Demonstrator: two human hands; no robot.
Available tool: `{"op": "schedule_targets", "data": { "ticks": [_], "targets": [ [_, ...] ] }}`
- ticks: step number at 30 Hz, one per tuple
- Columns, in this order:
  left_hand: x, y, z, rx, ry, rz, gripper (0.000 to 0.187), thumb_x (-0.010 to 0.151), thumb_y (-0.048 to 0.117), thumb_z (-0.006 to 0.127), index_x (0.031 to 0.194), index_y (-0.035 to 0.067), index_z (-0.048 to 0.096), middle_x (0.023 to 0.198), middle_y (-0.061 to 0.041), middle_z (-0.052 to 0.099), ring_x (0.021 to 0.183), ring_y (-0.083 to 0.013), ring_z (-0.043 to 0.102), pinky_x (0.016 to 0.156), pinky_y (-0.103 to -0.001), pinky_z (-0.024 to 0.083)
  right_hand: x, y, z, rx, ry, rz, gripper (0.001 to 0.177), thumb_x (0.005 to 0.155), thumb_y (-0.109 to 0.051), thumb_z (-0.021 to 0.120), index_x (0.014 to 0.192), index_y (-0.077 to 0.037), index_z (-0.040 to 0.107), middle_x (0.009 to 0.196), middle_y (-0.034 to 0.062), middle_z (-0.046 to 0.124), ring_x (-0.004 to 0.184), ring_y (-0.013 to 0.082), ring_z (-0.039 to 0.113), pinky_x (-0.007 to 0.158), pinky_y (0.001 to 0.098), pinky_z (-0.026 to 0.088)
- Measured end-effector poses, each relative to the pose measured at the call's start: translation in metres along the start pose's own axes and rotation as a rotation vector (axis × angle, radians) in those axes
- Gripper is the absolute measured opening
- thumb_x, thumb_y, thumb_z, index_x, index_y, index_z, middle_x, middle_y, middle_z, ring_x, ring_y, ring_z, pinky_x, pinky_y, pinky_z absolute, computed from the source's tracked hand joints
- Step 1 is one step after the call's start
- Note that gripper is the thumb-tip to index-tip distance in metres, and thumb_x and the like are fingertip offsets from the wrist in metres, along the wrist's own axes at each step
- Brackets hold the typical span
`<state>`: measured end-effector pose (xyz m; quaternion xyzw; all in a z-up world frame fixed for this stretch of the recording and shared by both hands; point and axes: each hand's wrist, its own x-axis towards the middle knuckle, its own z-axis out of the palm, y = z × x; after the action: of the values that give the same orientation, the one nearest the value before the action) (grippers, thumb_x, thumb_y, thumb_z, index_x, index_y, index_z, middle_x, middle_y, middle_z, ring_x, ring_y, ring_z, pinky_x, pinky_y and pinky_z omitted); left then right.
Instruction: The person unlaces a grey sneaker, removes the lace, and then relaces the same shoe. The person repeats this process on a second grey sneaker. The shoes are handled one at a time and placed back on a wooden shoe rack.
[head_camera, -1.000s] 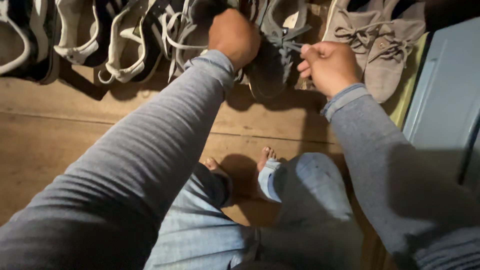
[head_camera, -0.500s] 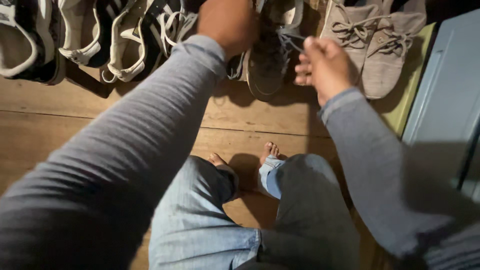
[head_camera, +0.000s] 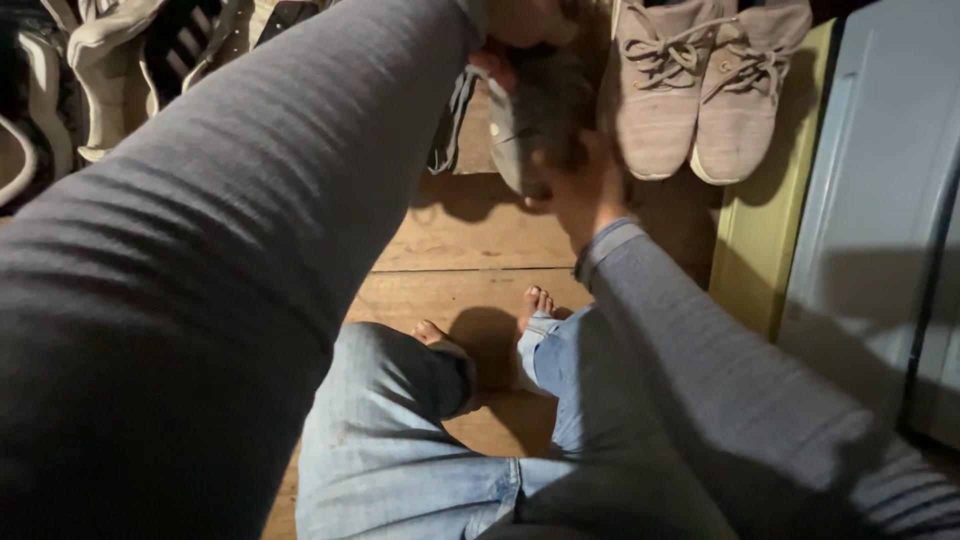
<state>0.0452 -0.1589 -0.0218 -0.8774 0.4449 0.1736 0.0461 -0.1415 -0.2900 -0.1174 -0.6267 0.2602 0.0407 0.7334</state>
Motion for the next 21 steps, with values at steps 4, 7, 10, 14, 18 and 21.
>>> {"op": "schedule_targets", "data": {
  "ticks": [4, 7, 10, 14, 18, 21],
  "targets": [
    [-0.011, -0.008, 0.010, -0.100, 0.079, -0.039, 0.021, 0.083, 0.013, 0.068, 0.101, 0.004, 0.074, 0.095, -0.020, 0.074, 0.089, -0.0377, 0.070, 0.074, -0.047, 0.056, 0.005, -0.004, 0.005, 0.008, 0.037, -0.087, 0.060, 0.091, -0.021, 0.077, 0.141, -0.009, 0.046, 0.133, 0.0149, 0.062, 0.104, 0.0309, 0.070, 0.060, 0.0412, 0.067],
    [-0.016, -0.009, 0.012, -0.172, 0.151, -0.074, 0.020, 0.082, 0.012, 0.068, 0.100, 0.004, 0.074, 0.094, -0.020, 0.074, 0.089, -0.0377, 0.070, 0.075, -0.047, 0.055, 0.012, -0.017, 0.004, 0.125, 0.145, 0.046, 0.054, 0.088, -0.029, 0.075, 0.134, -0.011, 0.054, 0.129, 0.0127, 0.064, 0.100, 0.0327, 0.070, 0.060, 0.0472, 0.063],
    [-0.043, -0.023, 0.010, -0.241, 0.235, -0.173, 0.019, 0.081, 0.011, 0.068, 0.098, 0.003, 0.073, 0.094, -0.020, 0.074, 0.089, -0.0377, 0.070, 0.075, -0.047, 0.055, 0.018, -0.030, 0.008, 0.152, 0.205, 0.183, 0.051, 0.084, -0.037, 0.071, 0.126, -0.012, 0.059, 0.118, 0.0125, 0.067, 0.090, 0.0357, 0.068, 0.059, 0.0530, 0.061],
    [-0.084, -0.038, 0.002, -0.304, 0.381, -0.361, 0.018, 0.081, 0.009, 0.069, 0.097, 0.002, 0.073, 0.093, -0.020, 0.073, 0.089, -0.0377, 0.069, 0.076, -0.047, 0.055, 0.005, -0.037, 0.001, -0.712, 0.268, -0.100, 0.042, 0.091, -0.044, 0.075, 0.114, -0.011, 0.063, 0.095, 0.0162, 0.071, 0.083, 0.0329, 0.071, 0.069, 0.0452, 0.058],
    [-0.121, -0.039, 0.001, -0.355, 0.587, -0.577, 0.017, 0.080, 0.008, 0.069, 0.095, 0.001, 0.072, 0.093, -0.020, 0.073, 0.089, -0.0377, 0.069, 0.077, -0.046, 0.055, -0.025, -0.043, 0.004, -0.762, 0.427, -0.386, 0.038, 0.097, -0.041, 0.078, 0.099, -0.005, 0.065, 0.078, 0.0127, 0.071, 0.071, 0.0311, 0.070, 0.069, 0.0413, 0.055],
    [-0.153, -0.051, 0.007, -0.403, 0.751, -0.710, 0.016, 0.079, 0.006, 0.069, 0.094, 0.001, 0.072, 0.092, -0.020, 0.073, 0.089, -0.0377, 0.069, 0.078, -0.046, 0.055, -0.034, -0.044, 0.042, -0.626, 0.137, -0.724, 0.025, 0.101, -0.036, 0.073, 0.100, -0.010, 0.072, 0.088, 0.0098, 0.076, 0.080, 0.0250, 0.076, 0.071, 0.0388, 0.058]
  ]
}}
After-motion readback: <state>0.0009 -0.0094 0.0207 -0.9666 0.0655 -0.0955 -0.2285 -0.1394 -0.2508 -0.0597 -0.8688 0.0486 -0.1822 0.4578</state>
